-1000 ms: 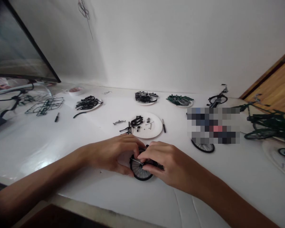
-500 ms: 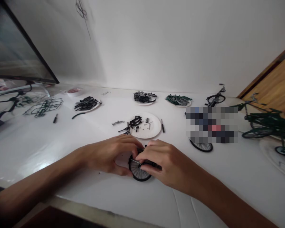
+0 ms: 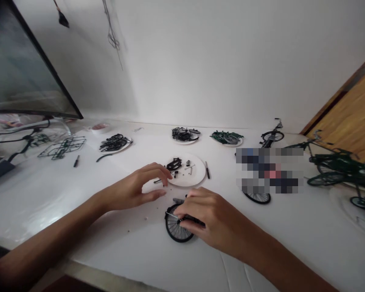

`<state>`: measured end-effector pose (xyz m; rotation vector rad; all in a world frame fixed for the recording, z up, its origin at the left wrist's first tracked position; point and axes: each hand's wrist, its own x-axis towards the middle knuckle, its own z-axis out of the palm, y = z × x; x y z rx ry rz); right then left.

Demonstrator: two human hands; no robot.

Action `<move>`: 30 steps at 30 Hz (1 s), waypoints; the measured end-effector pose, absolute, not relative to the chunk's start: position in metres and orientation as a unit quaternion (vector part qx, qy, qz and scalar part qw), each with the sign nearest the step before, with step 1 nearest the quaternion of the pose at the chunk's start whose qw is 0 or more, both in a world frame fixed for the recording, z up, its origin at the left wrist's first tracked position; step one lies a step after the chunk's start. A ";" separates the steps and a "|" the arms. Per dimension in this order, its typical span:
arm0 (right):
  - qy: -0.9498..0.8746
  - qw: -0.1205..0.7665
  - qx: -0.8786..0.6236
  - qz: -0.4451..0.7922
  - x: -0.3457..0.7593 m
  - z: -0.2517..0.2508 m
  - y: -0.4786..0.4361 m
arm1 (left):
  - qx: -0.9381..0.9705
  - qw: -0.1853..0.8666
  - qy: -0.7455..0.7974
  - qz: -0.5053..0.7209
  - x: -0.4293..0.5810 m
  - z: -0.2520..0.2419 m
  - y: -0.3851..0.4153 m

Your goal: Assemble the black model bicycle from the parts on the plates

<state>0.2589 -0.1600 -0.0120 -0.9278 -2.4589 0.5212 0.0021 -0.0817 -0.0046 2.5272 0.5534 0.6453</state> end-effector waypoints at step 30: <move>-0.867 0.230 -0.386 0.214 0.257 -0.010 -0.165 | 0.931 -0.129 0.336 0.060 0.114 -0.017 -0.028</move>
